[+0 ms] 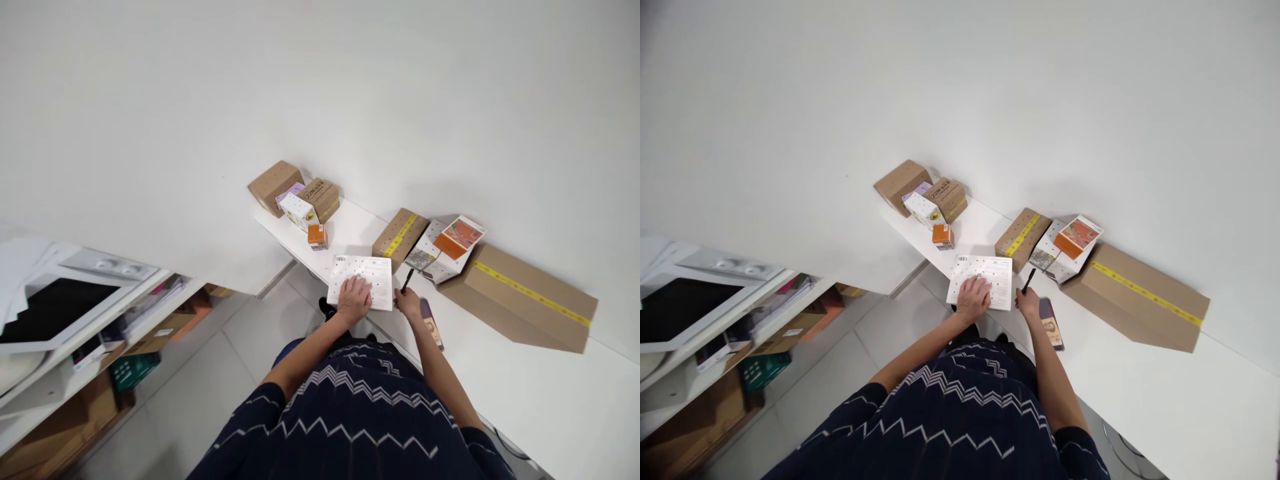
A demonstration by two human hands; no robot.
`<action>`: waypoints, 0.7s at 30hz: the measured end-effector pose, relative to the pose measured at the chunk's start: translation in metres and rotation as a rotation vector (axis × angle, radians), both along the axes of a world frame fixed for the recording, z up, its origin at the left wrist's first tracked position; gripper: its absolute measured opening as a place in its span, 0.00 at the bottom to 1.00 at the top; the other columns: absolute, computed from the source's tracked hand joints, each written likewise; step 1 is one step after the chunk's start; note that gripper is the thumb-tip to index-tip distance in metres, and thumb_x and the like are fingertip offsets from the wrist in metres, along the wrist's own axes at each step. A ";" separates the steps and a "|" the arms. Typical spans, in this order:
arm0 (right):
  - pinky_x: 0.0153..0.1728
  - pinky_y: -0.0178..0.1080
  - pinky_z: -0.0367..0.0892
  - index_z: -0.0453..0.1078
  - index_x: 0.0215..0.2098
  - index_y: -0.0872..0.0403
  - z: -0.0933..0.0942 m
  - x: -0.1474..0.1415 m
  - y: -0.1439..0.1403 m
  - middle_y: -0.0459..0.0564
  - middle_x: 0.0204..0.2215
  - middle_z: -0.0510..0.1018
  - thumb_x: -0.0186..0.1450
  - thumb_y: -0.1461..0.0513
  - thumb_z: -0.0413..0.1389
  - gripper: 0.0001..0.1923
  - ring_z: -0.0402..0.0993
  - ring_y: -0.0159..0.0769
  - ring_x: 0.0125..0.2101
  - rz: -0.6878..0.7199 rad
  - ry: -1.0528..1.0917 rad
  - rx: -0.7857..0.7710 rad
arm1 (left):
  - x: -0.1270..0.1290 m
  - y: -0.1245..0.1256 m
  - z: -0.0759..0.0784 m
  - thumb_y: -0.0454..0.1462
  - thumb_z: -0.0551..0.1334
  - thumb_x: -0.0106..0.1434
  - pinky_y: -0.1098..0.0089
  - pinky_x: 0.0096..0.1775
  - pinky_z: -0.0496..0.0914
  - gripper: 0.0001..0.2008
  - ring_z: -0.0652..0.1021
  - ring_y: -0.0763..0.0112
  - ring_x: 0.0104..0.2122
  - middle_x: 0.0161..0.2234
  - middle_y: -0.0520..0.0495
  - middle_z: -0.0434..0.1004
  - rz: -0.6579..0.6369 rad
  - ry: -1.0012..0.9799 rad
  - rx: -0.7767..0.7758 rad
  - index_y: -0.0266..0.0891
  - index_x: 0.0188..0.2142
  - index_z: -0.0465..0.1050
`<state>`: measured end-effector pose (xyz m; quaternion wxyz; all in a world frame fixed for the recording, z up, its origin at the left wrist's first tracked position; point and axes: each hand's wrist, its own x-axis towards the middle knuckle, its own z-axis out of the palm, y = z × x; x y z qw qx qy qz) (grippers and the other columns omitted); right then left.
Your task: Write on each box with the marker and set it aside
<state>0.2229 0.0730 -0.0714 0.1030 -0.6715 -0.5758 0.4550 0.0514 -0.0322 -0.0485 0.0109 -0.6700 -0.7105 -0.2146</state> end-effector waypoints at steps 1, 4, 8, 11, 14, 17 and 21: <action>0.23 0.34 0.67 0.71 0.33 0.59 -0.005 -0.001 -0.001 0.52 0.19 0.78 0.61 0.59 0.53 0.11 0.74 0.36 0.18 0.009 -0.012 -0.022 | 0.000 0.000 0.000 0.37 0.57 0.62 0.51 0.56 0.59 0.15 0.68 0.52 0.56 0.51 0.43 0.74 0.000 0.003 0.003 0.43 0.47 0.74; 0.25 0.35 0.69 0.72 0.41 0.60 -0.016 -0.002 -0.005 0.53 0.23 0.80 0.62 0.58 0.52 0.15 0.77 0.37 0.22 0.019 -0.041 -0.050 | 0.000 0.000 -0.002 0.38 0.57 0.62 0.52 0.56 0.60 0.14 0.68 0.51 0.55 0.51 0.43 0.74 -0.003 0.006 0.020 0.43 0.47 0.74; 0.35 0.38 0.71 0.66 0.53 0.61 -0.017 0.011 -0.008 0.57 0.35 0.80 0.64 0.56 0.50 0.23 0.79 0.40 0.33 0.035 -0.091 -0.006 | 0.000 0.000 -0.005 0.38 0.57 0.62 0.52 0.56 0.60 0.14 0.68 0.51 0.55 0.50 0.44 0.74 0.001 0.016 0.043 0.43 0.47 0.74; 0.48 0.50 0.65 0.59 0.60 0.60 -0.016 0.031 -0.017 0.66 0.52 0.71 0.62 0.54 0.54 0.31 0.70 0.53 0.51 0.057 -0.275 0.116 | 0.000 0.000 -0.005 0.37 0.57 0.62 0.52 0.56 0.59 0.14 0.68 0.51 0.55 0.50 0.44 0.74 0.001 0.005 0.048 0.43 0.47 0.74; 0.50 0.58 0.60 0.54 0.63 0.58 -0.021 0.051 -0.034 0.68 0.59 0.60 0.59 0.49 0.57 0.40 0.60 0.63 0.55 0.114 -0.587 0.150 | 0.000 0.000 -0.004 0.37 0.57 0.63 0.51 0.56 0.59 0.14 0.68 0.51 0.56 0.51 0.44 0.74 -0.002 -0.002 0.026 0.43 0.47 0.74; 0.47 0.55 0.62 0.52 0.64 0.59 -0.028 0.063 -0.046 0.67 0.56 0.62 0.62 0.49 0.54 0.38 0.62 0.61 0.52 0.190 -0.682 0.117 | 0.000 -0.001 -0.003 0.37 0.55 0.64 0.51 0.56 0.59 0.14 0.68 0.50 0.56 0.52 0.44 0.73 -0.007 0.007 0.012 0.42 0.47 0.74; 0.46 0.51 0.63 0.53 0.64 0.56 -0.028 0.068 -0.047 0.67 0.53 0.63 0.64 0.49 0.50 0.34 0.63 0.57 0.50 0.260 -0.685 0.182 | -0.002 -0.002 -0.001 0.37 0.54 0.65 0.51 0.56 0.59 0.15 0.67 0.49 0.56 0.52 0.42 0.73 -0.028 0.020 0.016 0.40 0.48 0.73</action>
